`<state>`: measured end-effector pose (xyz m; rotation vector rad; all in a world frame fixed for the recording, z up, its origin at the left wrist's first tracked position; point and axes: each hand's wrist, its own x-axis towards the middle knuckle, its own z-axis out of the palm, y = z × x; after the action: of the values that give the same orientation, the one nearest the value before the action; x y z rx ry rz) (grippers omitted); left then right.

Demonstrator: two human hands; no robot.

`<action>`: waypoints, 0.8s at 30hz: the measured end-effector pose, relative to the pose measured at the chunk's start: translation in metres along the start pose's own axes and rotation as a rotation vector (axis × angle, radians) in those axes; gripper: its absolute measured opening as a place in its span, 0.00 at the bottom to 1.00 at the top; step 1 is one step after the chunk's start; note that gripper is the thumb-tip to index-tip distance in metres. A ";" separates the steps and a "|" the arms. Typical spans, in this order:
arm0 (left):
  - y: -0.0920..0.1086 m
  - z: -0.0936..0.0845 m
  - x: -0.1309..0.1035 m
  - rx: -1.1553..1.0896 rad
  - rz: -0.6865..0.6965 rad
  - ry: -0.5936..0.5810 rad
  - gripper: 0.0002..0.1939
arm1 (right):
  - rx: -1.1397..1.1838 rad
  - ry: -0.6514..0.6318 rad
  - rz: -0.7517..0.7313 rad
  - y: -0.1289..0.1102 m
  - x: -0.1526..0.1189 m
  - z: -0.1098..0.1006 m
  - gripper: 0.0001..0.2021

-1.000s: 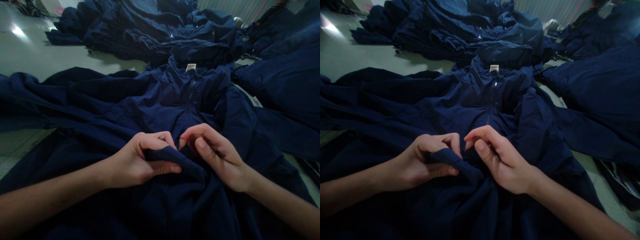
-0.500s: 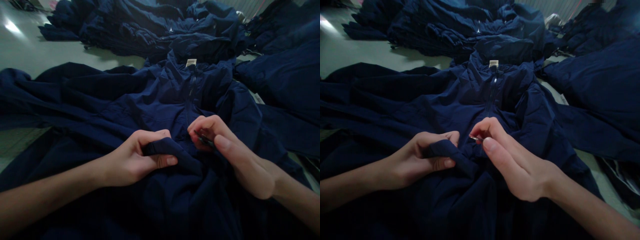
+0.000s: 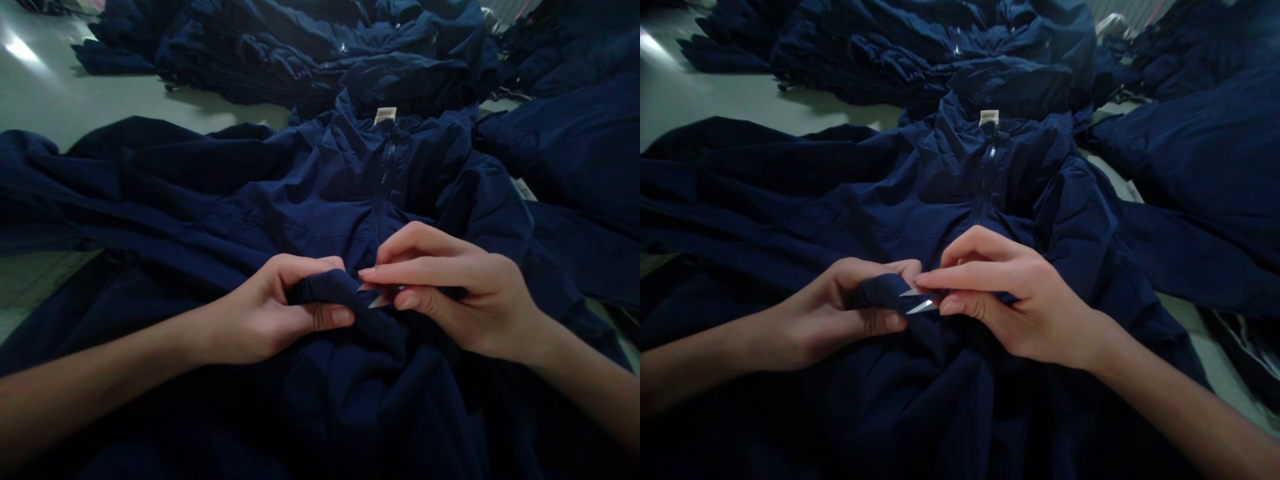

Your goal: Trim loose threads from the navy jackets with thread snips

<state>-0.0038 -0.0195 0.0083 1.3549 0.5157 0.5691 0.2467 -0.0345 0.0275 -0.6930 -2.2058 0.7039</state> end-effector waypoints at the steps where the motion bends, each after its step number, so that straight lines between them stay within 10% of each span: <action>1: 0.001 0.000 0.000 0.001 0.009 0.002 0.06 | 0.014 -0.005 0.007 0.000 0.000 0.000 0.12; 24: 0.003 0.002 0.002 0.050 0.040 0.014 0.08 | 0.068 0.061 -0.023 0.003 0.000 0.004 0.11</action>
<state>-0.0012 -0.0193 0.0110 1.4126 0.5185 0.6025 0.2447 -0.0336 0.0229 -0.6461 -2.1206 0.7332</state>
